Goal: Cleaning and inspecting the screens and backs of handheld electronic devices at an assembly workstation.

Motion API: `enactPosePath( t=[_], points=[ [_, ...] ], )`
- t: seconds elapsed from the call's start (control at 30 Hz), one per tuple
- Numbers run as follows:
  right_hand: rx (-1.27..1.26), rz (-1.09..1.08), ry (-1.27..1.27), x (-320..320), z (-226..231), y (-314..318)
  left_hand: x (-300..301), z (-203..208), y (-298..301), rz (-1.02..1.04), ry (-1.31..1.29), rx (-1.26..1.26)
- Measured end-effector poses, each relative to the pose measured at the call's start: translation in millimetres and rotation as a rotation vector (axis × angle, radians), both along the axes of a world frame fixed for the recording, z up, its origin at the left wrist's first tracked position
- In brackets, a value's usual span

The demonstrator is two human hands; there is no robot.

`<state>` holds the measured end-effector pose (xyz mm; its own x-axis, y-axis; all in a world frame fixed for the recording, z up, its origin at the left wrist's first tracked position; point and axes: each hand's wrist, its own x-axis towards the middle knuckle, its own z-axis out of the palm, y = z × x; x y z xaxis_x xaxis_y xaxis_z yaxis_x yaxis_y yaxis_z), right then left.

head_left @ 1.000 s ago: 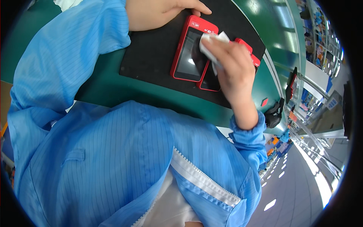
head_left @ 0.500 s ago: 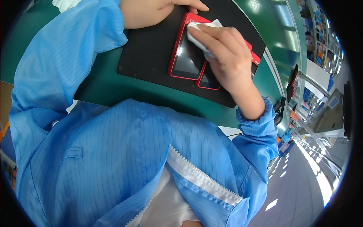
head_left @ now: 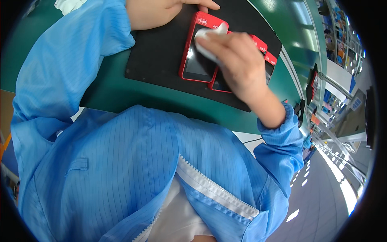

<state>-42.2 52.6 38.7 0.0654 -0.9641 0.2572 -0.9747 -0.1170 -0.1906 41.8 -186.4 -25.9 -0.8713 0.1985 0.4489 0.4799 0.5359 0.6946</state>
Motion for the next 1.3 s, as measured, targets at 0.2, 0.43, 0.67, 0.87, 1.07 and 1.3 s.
enactPosePath(
  t=[0.2, 0.43, 0.67, 0.87, 1.07, 1.3],
  points=[
    [0.077, 0.111, 0.108, 11.0, 4.5, 34.9, 0.7, 3.1, -0.8, 0.007, -0.033, 0.014],
    [0.034, 0.040, 0.070, 9.3, -1.2, 1.4, 0.1, 0.9, 1.4, 0.015, -0.035, -0.021],
    [0.083, 0.054, 0.080, 1.7, 10.6, 21.9, 3.7, 8.3, 2.1, 0.030, -0.064, -0.003],
    [-0.045, -0.017, -0.001, 6.5, -8.1, -2.1, -1.3, 6.5, 3.6, 0.011, -0.074, -0.017],
    [-0.135, 0.036, -0.104, 35.4, -3.5, 41.7, -19.3, -30.8, -1.0, -0.157, 0.611, 0.201],
    [-0.534, -1.066, -0.184, -60.2, 19.5, 129.6, -2.5, 29.5, 13.0, 0.000, -0.093, -0.045]
  ],
)
